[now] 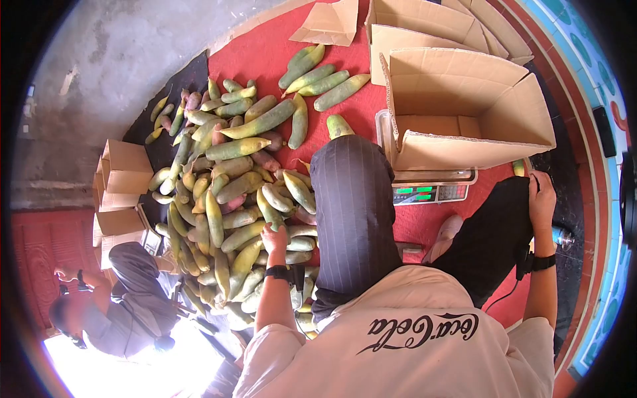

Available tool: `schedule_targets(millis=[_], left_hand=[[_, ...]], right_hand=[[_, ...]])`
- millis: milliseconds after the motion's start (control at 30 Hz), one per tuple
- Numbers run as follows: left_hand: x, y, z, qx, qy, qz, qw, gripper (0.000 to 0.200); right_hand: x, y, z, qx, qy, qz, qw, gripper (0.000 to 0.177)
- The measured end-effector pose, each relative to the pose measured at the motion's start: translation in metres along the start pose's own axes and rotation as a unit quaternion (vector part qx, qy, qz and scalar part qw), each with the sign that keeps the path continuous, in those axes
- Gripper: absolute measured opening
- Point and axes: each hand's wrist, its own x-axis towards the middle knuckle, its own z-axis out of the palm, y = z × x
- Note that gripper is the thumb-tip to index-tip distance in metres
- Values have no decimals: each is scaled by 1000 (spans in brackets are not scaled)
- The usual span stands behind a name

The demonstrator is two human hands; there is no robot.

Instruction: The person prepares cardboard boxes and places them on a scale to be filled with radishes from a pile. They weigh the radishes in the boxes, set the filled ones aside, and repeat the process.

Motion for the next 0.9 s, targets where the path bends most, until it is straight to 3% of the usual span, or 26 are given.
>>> schedule_targets(millis=[233, 300, 367, 467, 567, 700, 733, 900], left_hand=[[-16, -2, 14, 18, -10, -102, 995, 70], [-19, 2, 16, 0, -33, -177, 984, 78], [-12, -20, 35, -7, -38, -186, 982, 85], [-4, -46, 56, -156, -43, -272, 949, 90], [0, -51, 58, -207, -57, -287, 934, 91], [-7, -25, 36, -262, -82, -323, 906, 77], [-6, -22, 35, -276, -103, -329, 897, 63], [-1, -20, 30, -335, -185, -329, 863, 53]], right_hand=[[2, -5, -1, -12, -10, 2, 1000, 12], [2, -4, 0, -18, -10, 3, 1000, 12], [3, -3, 1, -24, -7, 3, 1000, 12], [3, -4, 0, -31, -12, 2, 999, 11], [3, -7, 0, -26, -3, -1, 1000, 11], [4, -12, 0, -25, -2, 5, 1000, 11], [5, -13, 0, -22, -3, 6, 1000, 11], [6, -14, 0, -21, 1, 0, 1000, 11]])
